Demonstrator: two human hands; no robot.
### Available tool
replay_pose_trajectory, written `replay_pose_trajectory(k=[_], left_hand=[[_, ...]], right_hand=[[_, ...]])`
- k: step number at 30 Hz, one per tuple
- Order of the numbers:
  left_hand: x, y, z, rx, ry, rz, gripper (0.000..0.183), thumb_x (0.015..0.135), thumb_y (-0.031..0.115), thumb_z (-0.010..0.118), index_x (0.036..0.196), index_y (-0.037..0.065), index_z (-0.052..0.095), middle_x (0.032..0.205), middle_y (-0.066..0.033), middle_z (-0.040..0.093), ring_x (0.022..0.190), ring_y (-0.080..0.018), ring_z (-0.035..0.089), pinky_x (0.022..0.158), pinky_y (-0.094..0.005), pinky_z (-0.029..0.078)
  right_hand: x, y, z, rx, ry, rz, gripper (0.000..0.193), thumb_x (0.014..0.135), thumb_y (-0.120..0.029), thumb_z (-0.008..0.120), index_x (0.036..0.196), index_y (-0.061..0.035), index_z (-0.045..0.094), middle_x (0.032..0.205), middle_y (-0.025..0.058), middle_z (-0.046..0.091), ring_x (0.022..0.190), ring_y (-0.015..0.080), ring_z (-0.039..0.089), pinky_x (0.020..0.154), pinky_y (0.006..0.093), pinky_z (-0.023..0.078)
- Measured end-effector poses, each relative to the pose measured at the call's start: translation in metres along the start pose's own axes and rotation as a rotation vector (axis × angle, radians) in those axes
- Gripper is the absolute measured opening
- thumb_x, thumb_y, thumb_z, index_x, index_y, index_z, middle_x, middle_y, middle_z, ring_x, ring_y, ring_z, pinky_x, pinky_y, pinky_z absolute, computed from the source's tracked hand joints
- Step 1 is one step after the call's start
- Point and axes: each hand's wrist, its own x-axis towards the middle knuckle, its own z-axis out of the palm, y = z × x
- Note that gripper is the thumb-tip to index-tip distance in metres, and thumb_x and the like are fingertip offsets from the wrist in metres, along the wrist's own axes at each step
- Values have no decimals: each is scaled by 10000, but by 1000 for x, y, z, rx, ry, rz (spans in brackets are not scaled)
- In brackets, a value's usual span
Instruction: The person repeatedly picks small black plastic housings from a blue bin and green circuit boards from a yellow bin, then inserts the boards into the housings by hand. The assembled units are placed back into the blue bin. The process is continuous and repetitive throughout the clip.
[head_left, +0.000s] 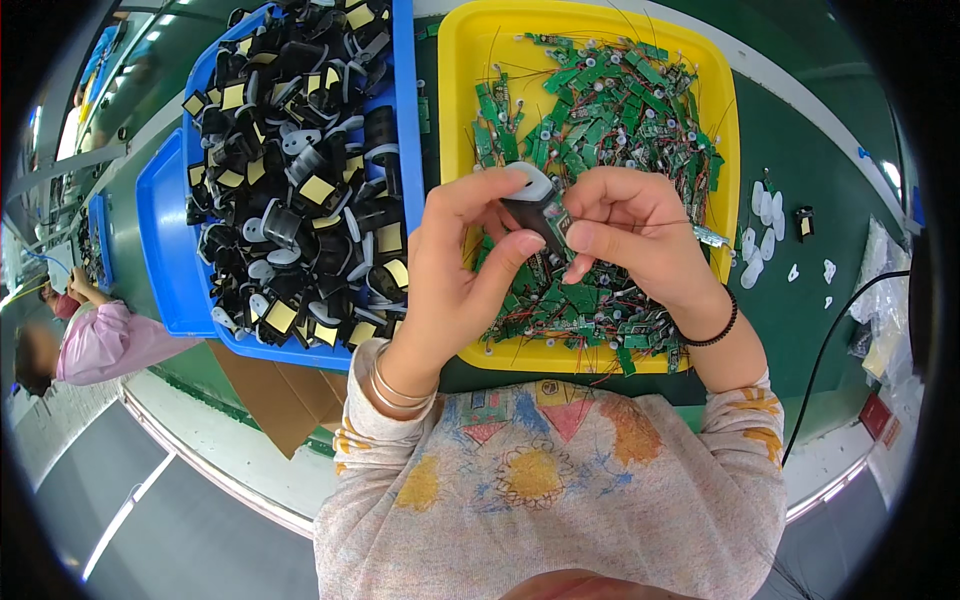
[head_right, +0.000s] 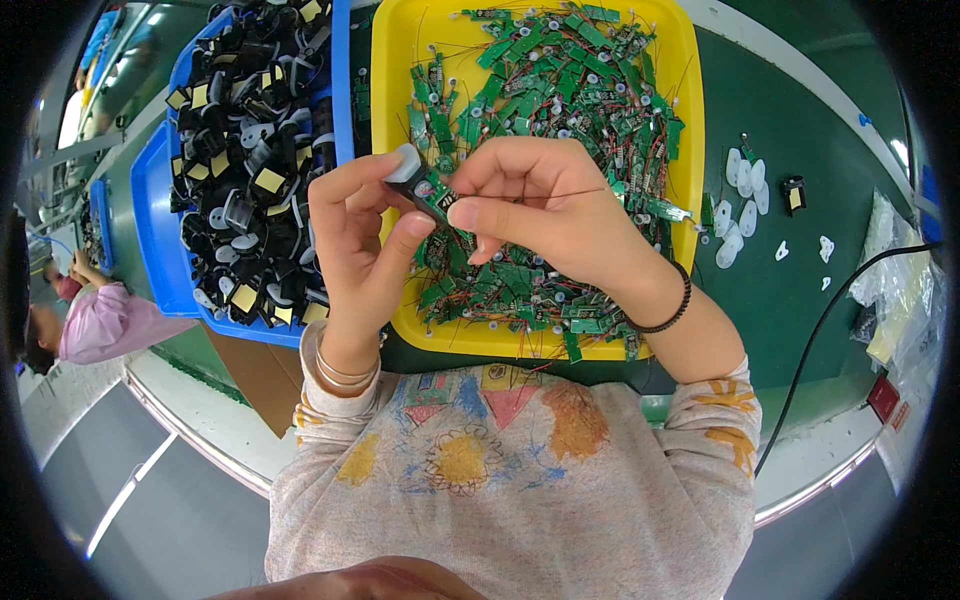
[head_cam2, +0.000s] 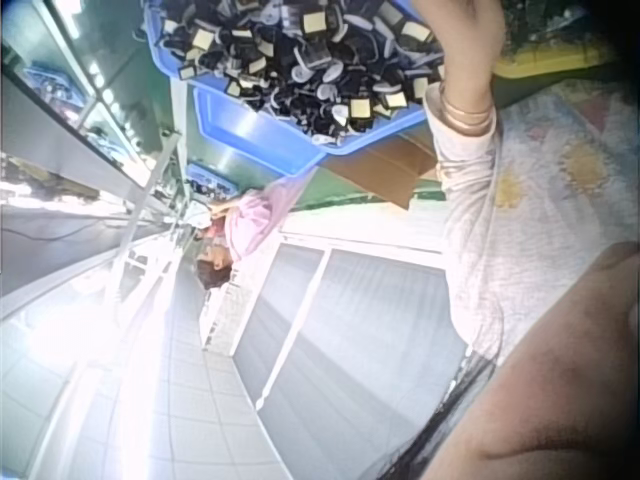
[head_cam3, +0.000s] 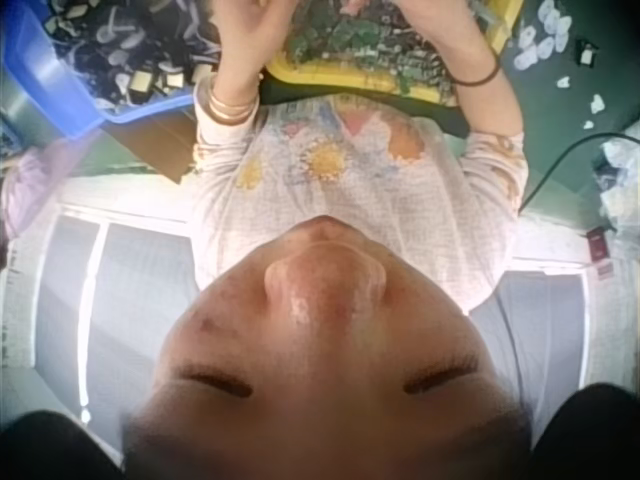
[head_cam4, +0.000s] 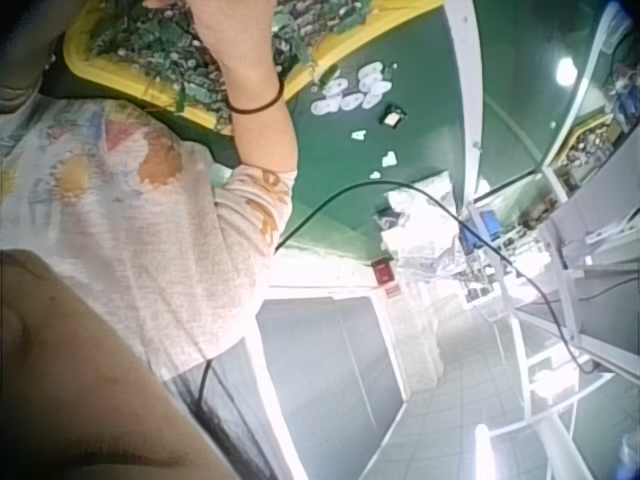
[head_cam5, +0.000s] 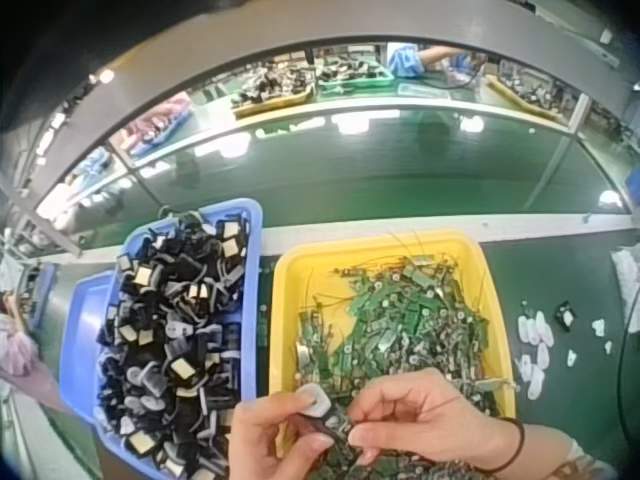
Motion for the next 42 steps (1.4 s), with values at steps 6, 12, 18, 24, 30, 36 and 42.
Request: replay_pose_trajectory(k=[6,12,18,24,30,36,42], left_hand=[[8,4,7,-273,26,-58,424,782,-31,554,1160,2,362,1267,-248,431,1103,-229,494,865,-322,427],[8,9,9,-402,44,-129,380,775,7,509,1120,32,351,1270,-278,409,1097,-246,495,938,-353,385],[9,13,6,-435,53,-150,384,729,-41,468,1094,25,370,1212,-271,460,1084,-242,507,909,-334,410],[6,3,-3,-481,20,-76,377,747,-132,435,1092,18,418,1214,-193,472,1082,-190,489,869,-292,421],[8,12,3,-443,32,-133,446,761,-67,542,1175,21,401,1224,-149,473,1099,-188,480,851,-300,443],[10,15,1,-522,22,-249,517,710,19,698,1177,11,477,1147,-98,542,944,-151,564,839,-285,465],[6,14,-7,-389,37,-251,552,626,70,772,1113,-43,538,1131,-154,570,920,-187,594,833,-308,484]], right_hand=[[-3,2,11,-799,173,-508,102,750,-50,666,792,-14,580,653,49,548,544,119,560,458,234,427],[-5,6,18,-1084,185,-724,121,696,-42,681,766,-30,583,631,68,499,509,214,511,431,297,390],[-5,6,19,-1053,169,-711,109,703,-40,678,758,-28,584,631,69,497,504,213,505,434,296,392],[-8,-1,19,-871,140,-581,101,718,-27,683,761,-6,594,647,64,538,514,152,543,459,244,411],[-8,3,16,-633,166,-459,90,729,-3,676,786,8,607,685,49,574,552,93,581,491,200,438],[-6,3,18,-641,79,-394,83,741,-7,669,799,1,610,707,49,577,566,92,578,487,199,436],[-4,3,20,-633,50,-339,99,735,-1,663,814,4,604,720,67,574,595,113,570,510,216,437]])
